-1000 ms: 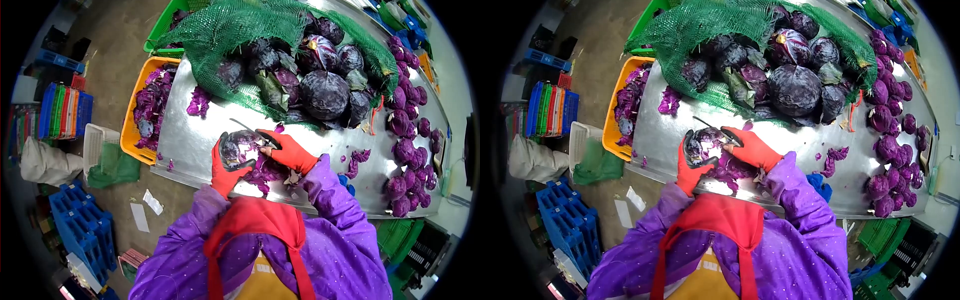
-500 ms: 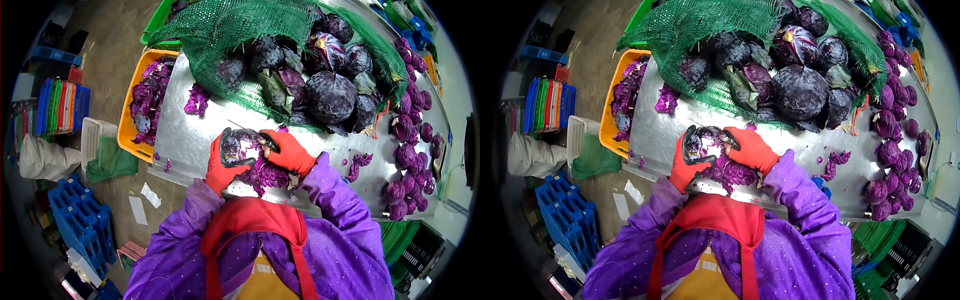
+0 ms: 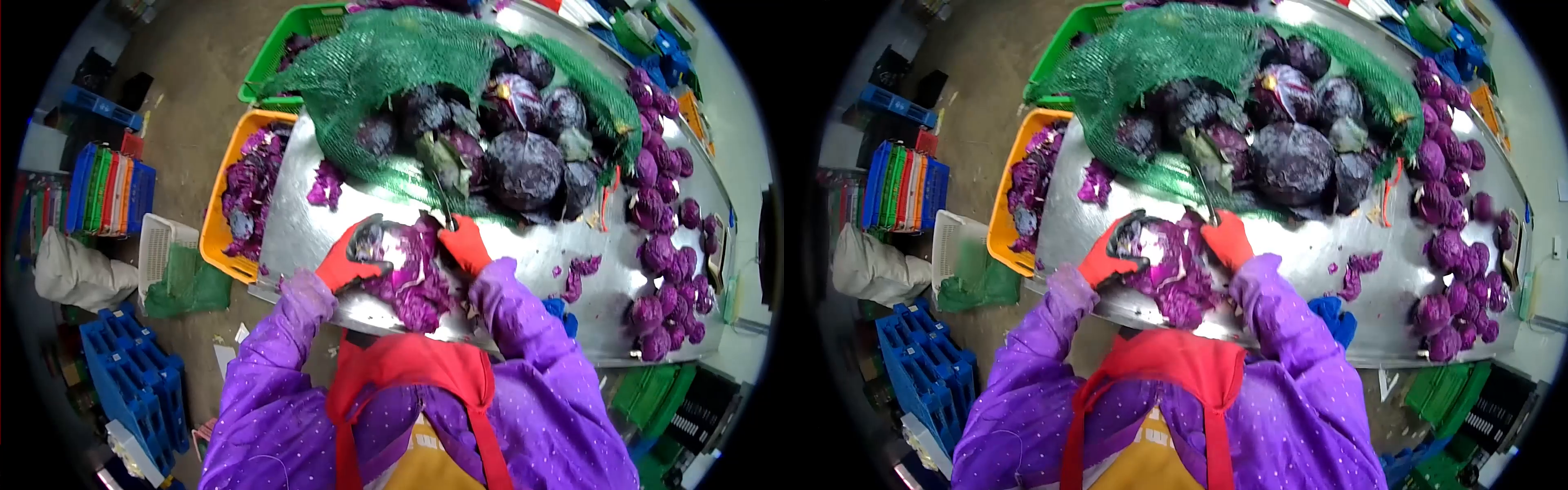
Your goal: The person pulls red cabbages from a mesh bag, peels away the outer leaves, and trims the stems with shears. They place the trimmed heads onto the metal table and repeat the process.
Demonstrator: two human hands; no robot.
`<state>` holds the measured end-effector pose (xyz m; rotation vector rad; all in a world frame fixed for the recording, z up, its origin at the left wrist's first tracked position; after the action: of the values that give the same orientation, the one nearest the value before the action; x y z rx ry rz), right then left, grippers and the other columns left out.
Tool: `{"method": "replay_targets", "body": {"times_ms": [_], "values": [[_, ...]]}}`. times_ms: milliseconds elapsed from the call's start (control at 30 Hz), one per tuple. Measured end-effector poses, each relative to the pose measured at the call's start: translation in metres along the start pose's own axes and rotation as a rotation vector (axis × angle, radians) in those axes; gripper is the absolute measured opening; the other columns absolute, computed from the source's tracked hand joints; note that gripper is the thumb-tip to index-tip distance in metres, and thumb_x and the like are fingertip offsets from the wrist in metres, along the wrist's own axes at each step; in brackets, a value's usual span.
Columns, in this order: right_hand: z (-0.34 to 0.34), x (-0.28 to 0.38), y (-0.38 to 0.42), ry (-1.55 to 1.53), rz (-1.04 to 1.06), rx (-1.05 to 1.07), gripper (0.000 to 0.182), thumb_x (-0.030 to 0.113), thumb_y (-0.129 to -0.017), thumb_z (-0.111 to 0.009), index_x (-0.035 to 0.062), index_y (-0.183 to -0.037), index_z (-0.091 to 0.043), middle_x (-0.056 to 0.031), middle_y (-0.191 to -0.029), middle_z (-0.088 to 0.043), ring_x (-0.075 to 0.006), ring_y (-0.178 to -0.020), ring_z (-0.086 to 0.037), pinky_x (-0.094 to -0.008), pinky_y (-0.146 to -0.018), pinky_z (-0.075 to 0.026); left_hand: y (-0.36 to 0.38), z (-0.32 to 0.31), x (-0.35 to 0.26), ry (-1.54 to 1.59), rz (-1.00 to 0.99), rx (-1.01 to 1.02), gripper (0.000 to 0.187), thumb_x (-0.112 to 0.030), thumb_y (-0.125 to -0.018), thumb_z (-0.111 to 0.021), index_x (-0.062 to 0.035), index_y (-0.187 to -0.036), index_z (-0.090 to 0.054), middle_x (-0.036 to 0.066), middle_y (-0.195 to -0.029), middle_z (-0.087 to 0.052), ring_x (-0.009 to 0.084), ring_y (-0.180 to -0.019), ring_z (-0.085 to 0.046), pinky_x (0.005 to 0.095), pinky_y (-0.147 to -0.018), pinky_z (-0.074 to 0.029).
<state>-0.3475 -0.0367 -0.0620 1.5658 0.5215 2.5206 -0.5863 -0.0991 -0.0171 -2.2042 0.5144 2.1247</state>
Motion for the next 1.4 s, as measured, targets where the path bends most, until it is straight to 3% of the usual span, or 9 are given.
{"method": "replay_targets", "body": {"times_ms": [200, 233, 333, 400, 500, 800, 1133, 1200, 1400], "values": [[-0.019, -0.030, 0.076, -0.104, -0.039, 0.225, 0.027, 0.020, -0.086, -0.068, -0.0007, -0.102, -0.062, -0.0098, -0.075, -0.061, -0.0170, -0.072, -0.057, -0.0342, -0.068, -0.047, 0.051, -0.023, 0.017, 0.327, -0.083, -0.626, 0.110, -0.007, -0.063, -0.091, -0.0049, -0.150, -0.026, 0.016, -0.139, -0.038, 0.0265, -0.130, -0.042, 0.0383, -0.109, -0.040], [-0.015, -0.030, 0.085, -0.107, -0.059, 0.228, 0.029, 0.020, -0.087, -0.068, 0.0003, -0.107, -0.062, -0.0073, -0.074, -0.060, -0.0164, -0.071, -0.057, -0.0334, -0.067, -0.047, 0.057, -0.030, 0.021, -0.065, -0.167, -0.642, 0.115, -0.008, -0.060, -0.092, -0.0075, -0.152, -0.023, 0.015, -0.142, -0.035, 0.0280, -0.132, -0.040, 0.0400, -0.112, -0.038], [0.020, 0.003, 0.093, -0.245, -0.213, 0.185, 0.036, 0.017, -0.091, -0.067, 0.0031, -0.124, -0.060, -0.0026, -0.076, -0.060, -0.0149, -0.073, -0.056, -0.0297, -0.069, -0.047, 0.044, -0.031, 0.022, -0.028, -0.075, -0.591, 0.115, -0.007, -0.057, -0.092, -0.0082, -0.150, -0.026, 0.013, -0.142, -0.037, 0.0282, -0.133, -0.040, 0.0390, -0.114, -0.036], [0.033, 0.031, 0.076, -0.158, 0.146, 0.197, 0.046, 0.014, -0.092, -0.064, 0.0031, -0.135, -0.052, -0.0123, -0.106, -0.068, -0.0160, -0.096, -0.063, -0.0308, -0.084, -0.050, 0.043, -0.022, 0.028, -0.076, -0.091, -0.541, 0.114, -0.006, -0.056, -0.092, -0.0078, -0.150, -0.026, 0.013, -0.143, -0.037, 0.0277, -0.133, -0.041, 0.0386, -0.113, -0.037], [0.012, 0.063, 0.063, 0.008, 0.252, 0.408, 0.052, 0.016, -0.091, -0.063, -0.0016, -0.138, -0.048, -0.0225, -0.129, -0.059, -0.0306, -0.114, -0.061, -0.0362, -0.096, -0.047, 0.035, -0.020, 0.033, -0.009, -0.109, -0.482, 0.114, -0.005, -0.056, -0.091, -0.0073, -0.149, -0.027, 0.013, -0.143, -0.038, 0.0274, -0.132, -0.042, 0.0382, -0.112, -0.038], [-0.022, 0.066, 0.045, 0.333, 0.362, 0.380, 0.057, 0.038, -0.100, -0.046, 0.0086, -0.147, -0.037, -0.0290, -0.139, -0.046, -0.0451, -0.120, -0.052, -0.0442, -0.102, -0.043, 0.027, -0.029, -0.006, -0.395, -0.149, -0.618, 0.115, -0.011, -0.053, -0.094, -0.0055, -0.148, -0.030, 0.014, -0.139, -0.038, 0.0304, -0.127, -0.046, 0.0399, -0.108, -0.042], [-0.022, 0.075, 0.016, 0.173, 0.328, 0.244, 0.042, 0.030, -0.097, -0.054, 0.0065, -0.131, -0.057, -0.0227, -0.116, -0.064, -0.0418, -0.105, -0.060, -0.0440, -0.091, -0.047, 0.014, -0.021, -0.010, -0.357, -0.096, -0.622, 0.111, -0.014, -0.052, -0.095, -0.0029, -0.144, -0.034, 0.016, -0.134, -0.040, 0.0310, -0.123, -0.048, 0.0406, -0.104, -0.045], [-0.017, 0.061, 0.001, 0.161, 0.197, 0.153, 0.038, 0.026, -0.097, -0.054, 0.0030, -0.127, -0.059, -0.0264, -0.095, -0.066, -0.0311, -0.086, -0.066, -0.0377, -0.081, -0.049, 0.016, -0.017, -0.007, -0.464, -0.143, -0.543, 0.112, -0.018, -0.049, -0.096, -0.0026, -0.143, -0.036, 0.017, -0.134, -0.042, 0.0335, -0.124, -0.048, 0.0411, -0.106, -0.043], [0.000, 0.034, 0.009, -0.003, 0.144, 0.085, 0.039, 0.026, -0.099, -0.054, 0.0039, -0.131, -0.058, -0.0137, -0.096, -0.070, -0.0157, -0.087, -0.060, -0.0312, -0.082, -0.048, 0.021, 0.001, -0.002, -0.431, -0.242, -0.402, 0.114, -0.024, -0.049, -0.096, -0.0013, -0.143, -0.037, 0.016, -0.136, -0.047, 0.0323, -0.126, -0.049, 0.0415, -0.108, -0.041]]}}
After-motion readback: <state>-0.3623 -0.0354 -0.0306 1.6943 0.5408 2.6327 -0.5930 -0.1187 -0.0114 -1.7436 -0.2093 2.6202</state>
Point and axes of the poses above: each hand's wrist, its own y-axis away from the middle knuckle, its own z-axis out of the back of the hand, x = y × z, the point moved 7 cm from there along -y, towards the middle knuckle
